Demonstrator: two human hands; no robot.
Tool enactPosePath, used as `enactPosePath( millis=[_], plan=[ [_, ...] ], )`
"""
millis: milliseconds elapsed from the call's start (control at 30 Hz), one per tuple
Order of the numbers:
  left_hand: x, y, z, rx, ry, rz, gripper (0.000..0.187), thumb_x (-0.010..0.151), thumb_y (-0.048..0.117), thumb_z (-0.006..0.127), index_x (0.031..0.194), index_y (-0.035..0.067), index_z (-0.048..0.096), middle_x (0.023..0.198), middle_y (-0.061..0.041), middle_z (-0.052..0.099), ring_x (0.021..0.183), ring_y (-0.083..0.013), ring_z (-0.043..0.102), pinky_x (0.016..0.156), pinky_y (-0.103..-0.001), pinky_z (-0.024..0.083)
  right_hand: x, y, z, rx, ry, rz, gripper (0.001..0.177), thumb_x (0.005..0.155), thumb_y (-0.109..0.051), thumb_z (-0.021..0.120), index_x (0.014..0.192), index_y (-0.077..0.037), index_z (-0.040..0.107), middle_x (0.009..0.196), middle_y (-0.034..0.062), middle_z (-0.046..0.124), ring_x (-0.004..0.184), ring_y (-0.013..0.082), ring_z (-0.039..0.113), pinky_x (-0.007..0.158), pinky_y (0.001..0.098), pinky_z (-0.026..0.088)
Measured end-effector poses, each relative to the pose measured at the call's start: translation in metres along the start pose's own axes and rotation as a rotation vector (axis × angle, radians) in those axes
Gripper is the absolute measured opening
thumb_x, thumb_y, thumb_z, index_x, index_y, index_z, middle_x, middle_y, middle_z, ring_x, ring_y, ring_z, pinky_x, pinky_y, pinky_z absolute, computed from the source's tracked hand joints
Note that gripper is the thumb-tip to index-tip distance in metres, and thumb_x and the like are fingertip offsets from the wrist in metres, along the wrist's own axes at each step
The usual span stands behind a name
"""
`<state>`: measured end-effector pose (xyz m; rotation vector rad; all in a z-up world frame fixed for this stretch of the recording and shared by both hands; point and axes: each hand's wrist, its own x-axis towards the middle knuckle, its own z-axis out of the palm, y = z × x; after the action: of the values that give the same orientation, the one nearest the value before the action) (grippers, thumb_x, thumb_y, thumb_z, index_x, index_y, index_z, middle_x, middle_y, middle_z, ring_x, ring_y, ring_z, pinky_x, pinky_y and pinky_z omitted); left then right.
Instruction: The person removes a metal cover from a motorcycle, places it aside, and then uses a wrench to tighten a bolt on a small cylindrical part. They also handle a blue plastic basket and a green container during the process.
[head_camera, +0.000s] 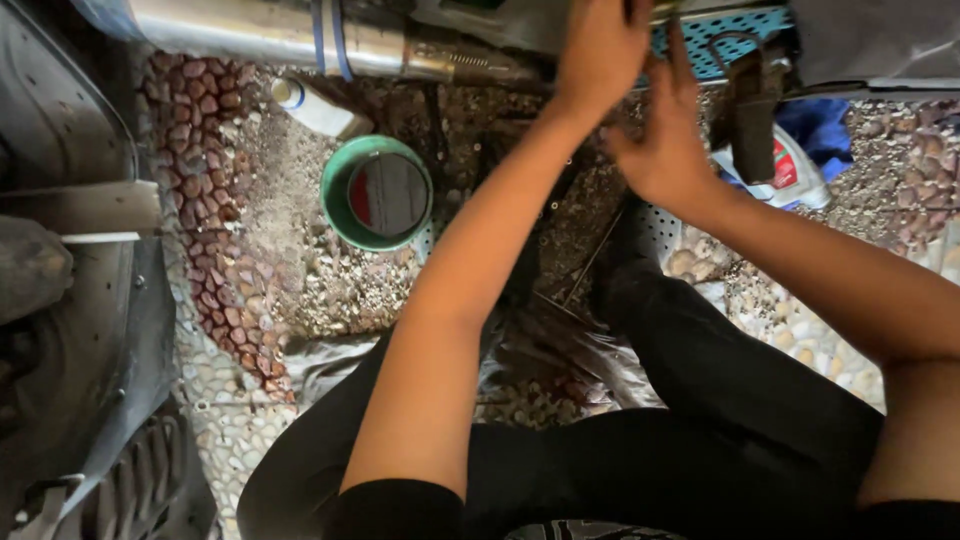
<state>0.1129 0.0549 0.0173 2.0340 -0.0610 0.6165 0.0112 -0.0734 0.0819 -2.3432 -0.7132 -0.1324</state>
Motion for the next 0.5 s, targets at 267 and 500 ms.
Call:
enactPosePath(
  millis=[267, 500],
  plan=[
    [-0.036, 0.032, 0.013, 0.016, 0.058, 0.075, 0.051, 0.097, 0.027, 0.067, 0.14, 0.006, 0.053, 0.144, -0.021, 0.047, 0.134, -0.043, 0.047, 0.112, -0.048, 0.046, -0.017, 0.005, -0.008, 0.306, -0.06, 0.338, 0.052, 0.098, -0.007, 0.068, 0.146, -0.001, 0.046, 0.146, 0.0194, 0.052, 0.138, 0.036, 0.051, 0.104, 0.0419, 0.053],
    [-0.04, 0.009, 0.006, -0.07, 0.065, 0.031, 0.043, 0.099, 0.019, 0.069, 0.139, 0.013, 0.055, 0.147, -0.015, 0.051, 0.128, -0.0394, 0.055, 0.104, -0.043, 0.053, -0.04, 0.057, 0.013, 0.477, -0.063, 0.393, 0.043, 0.101, -0.002, 0.065, 0.141, 0.0, 0.048, 0.139, 0.0138, 0.058, 0.133, 0.0259, 0.059, 0.098, 0.0352, 0.055]
  ],
)
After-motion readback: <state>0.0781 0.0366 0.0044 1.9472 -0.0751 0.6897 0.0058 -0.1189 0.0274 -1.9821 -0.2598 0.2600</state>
